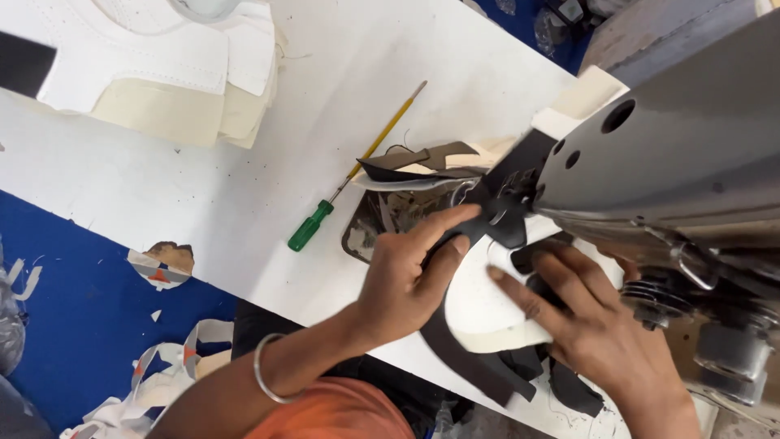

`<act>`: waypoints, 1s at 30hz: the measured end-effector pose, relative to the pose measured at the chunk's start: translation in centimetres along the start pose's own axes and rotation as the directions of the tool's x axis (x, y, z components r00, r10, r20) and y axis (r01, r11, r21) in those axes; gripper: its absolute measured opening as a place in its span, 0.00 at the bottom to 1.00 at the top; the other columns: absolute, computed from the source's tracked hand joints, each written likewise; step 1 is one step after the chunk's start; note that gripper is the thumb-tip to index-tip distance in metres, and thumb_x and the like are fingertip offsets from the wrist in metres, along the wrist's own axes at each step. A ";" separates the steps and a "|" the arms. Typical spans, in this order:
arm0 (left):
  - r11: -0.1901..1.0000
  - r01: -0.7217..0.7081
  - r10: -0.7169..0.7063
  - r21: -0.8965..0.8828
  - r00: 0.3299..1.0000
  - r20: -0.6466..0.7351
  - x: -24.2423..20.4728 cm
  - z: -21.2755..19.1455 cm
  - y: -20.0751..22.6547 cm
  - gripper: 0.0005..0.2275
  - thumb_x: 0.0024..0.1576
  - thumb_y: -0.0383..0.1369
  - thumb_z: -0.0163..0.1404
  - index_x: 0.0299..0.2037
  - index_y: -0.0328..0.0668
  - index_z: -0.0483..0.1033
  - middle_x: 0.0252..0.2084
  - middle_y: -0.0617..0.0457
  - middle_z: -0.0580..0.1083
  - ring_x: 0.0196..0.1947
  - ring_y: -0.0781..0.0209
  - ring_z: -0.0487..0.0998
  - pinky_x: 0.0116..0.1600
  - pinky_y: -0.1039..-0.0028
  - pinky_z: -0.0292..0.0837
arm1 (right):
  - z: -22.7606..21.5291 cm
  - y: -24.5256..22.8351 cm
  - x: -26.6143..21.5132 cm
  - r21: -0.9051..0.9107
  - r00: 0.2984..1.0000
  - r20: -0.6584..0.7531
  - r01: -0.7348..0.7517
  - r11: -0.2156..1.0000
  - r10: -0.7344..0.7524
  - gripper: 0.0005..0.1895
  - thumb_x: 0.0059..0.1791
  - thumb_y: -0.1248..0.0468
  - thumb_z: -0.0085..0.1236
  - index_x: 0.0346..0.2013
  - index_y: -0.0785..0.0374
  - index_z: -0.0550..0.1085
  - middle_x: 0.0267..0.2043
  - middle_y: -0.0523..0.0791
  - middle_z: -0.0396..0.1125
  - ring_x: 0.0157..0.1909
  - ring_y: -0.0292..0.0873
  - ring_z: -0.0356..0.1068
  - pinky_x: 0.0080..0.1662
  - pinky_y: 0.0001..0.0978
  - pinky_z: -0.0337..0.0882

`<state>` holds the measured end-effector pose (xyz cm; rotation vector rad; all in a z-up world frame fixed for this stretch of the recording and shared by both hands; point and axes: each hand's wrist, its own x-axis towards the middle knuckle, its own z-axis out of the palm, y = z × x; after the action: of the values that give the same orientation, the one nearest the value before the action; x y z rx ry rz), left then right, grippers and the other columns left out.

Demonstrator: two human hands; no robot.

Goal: The person uses a sewing machine to stitch black fabric onto white shoe parts. They repeatedly pick up a shoe part, align it under the needle, sew a section, and then place the finished item on a pile to the left.

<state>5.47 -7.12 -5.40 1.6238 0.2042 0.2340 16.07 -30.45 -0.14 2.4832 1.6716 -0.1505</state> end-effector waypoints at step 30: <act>0.993 -0.116 0.105 -0.022 0.953 -0.286 1.0 -5.2 -3.8 0.19 0.68 0.38 0.48 0.63 0.32 0.62 0.19 0.57 0.71 0.15 0.72 0.73 0.18 0.78 0.66 | 10.6 -8.3 -2.1 0.720 0.383 -0.090 -0.613 0.326 0.919 0.12 0.52 0.72 0.55 0.47 0.79 0.67 0.37 0.60 0.65 0.37 0.60 0.65 0.43 0.46 0.65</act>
<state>5.09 -1.59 -8.88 1.5606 0.3268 0.5562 7.57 -31.10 -10.78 3.7693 0.0978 0.1452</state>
